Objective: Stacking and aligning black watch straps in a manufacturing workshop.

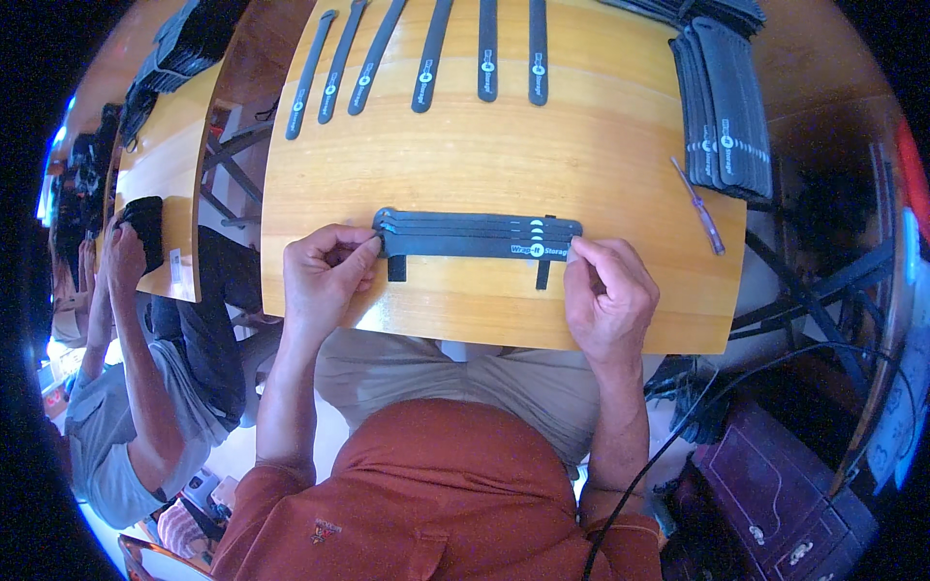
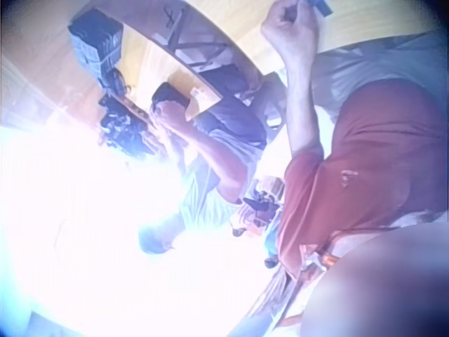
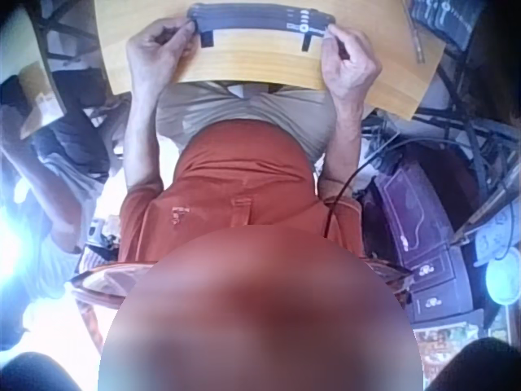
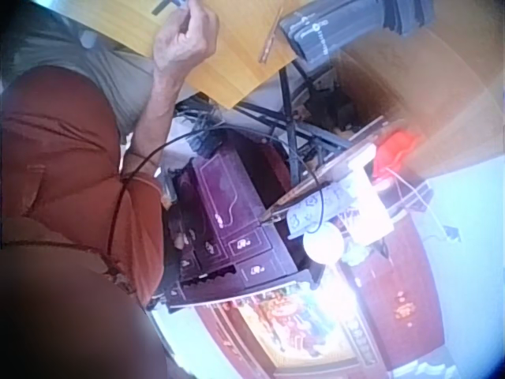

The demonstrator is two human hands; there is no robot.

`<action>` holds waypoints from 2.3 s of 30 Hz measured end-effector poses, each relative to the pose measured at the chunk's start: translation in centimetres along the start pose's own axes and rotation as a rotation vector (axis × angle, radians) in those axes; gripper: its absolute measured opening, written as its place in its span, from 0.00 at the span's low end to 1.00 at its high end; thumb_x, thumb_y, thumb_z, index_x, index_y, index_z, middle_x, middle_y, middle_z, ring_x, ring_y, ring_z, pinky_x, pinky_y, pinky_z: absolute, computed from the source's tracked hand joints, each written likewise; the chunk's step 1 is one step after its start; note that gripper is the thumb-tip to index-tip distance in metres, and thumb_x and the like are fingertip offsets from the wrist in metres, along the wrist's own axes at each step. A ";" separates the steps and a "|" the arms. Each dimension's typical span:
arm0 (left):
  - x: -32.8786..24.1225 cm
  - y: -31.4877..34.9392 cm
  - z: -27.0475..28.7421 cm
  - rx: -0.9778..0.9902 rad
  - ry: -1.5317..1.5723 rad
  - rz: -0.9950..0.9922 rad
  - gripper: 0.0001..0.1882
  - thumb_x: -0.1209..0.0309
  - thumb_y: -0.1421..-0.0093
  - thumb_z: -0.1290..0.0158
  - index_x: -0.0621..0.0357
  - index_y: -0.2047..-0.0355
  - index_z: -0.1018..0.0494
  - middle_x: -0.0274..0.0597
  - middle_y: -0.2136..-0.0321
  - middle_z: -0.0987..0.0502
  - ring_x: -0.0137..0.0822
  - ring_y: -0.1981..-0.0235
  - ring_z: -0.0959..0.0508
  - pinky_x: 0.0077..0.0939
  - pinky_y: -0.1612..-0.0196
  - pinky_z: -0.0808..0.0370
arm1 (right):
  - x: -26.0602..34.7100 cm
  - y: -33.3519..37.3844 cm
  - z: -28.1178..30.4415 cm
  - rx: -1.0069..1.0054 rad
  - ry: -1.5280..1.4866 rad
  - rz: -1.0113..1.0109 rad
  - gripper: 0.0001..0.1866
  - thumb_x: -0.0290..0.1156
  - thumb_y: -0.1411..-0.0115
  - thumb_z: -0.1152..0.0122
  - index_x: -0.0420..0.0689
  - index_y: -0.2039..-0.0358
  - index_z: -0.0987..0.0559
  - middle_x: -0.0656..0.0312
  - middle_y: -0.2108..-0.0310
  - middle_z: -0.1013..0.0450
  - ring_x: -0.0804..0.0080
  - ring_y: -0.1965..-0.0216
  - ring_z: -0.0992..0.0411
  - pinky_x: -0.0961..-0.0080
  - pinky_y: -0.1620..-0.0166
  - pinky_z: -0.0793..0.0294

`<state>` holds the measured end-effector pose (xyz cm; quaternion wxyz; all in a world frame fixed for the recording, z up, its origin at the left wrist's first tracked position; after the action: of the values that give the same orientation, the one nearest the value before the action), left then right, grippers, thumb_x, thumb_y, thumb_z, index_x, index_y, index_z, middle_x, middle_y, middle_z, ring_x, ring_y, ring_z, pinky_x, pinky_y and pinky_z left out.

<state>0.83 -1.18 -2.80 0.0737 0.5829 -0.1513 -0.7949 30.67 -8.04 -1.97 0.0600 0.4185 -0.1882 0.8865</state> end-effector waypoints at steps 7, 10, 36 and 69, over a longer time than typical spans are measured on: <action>-0.2 0.0 0.0 -0.004 -0.028 -0.025 0.03 0.79 0.34 0.38 0.68 0.63 0.18 0.35 0.77 0.20 0.19 0.79 0.24 0.13 0.76 0.27 | -0.1 0.0 -0.1 -0.010 0.002 0.016 0.06 0.14 0.43 0.34 0.34 0.65 0.16 0.54 0.71 0.21 0.70 0.74 0.23 0.76 0.72 0.25; 0.1 -0.1 0.0 0.008 -0.004 -0.011 0.05 0.77 0.34 0.38 0.69 0.62 0.17 0.34 0.77 0.19 0.19 0.78 0.24 0.16 0.74 0.27 | -0.2 0.1 -0.2 -0.018 -0.009 -0.006 0.06 0.14 0.43 0.34 0.34 0.65 0.16 0.54 0.71 0.22 0.70 0.74 0.23 0.76 0.72 0.25; 0.3 -0.2 -0.1 -0.013 -0.031 -0.040 0.04 0.79 0.34 0.39 0.69 0.64 0.18 0.34 0.78 0.20 0.19 0.79 0.25 0.15 0.76 0.28 | -0.3 0.3 -0.3 -0.026 0.034 0.028 0.06 0.16 0.45 0.34 0.36 0.66 0.16 0.51 0.71 0.22 0.55 0.68 0.21 0.65 0.64 0.21; -0.5 -0.1 -0.2 -0.055 -0.237 -0.216 0.04 0.78 0.38 0.38 0.67 0.65 0.19 0.37 0.78 0.20 0.24 0.78 0.23 0.22 0.73 0.26 | 1.8 -0.2 0.2 0.107 0.332 0.080 0.07 0.21 0.41 0.37 0.37 0.62 0.17 0.50 0.63 0.22 0.52 0.61 0.21 0.59 0.58 0.21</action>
<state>1.19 -0.96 -2.45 -0.0149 0.4956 -0.0736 -0.8653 29.78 -8.01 -0.41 0.0326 0.2609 -0.1450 0.9539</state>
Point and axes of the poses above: each hand's wrist, its own y-axis away from the middle knuckle, its own z-axis out of the back of the hand, x = y × z, the point moved 3 cm from there along -y, towards the middle knuckle
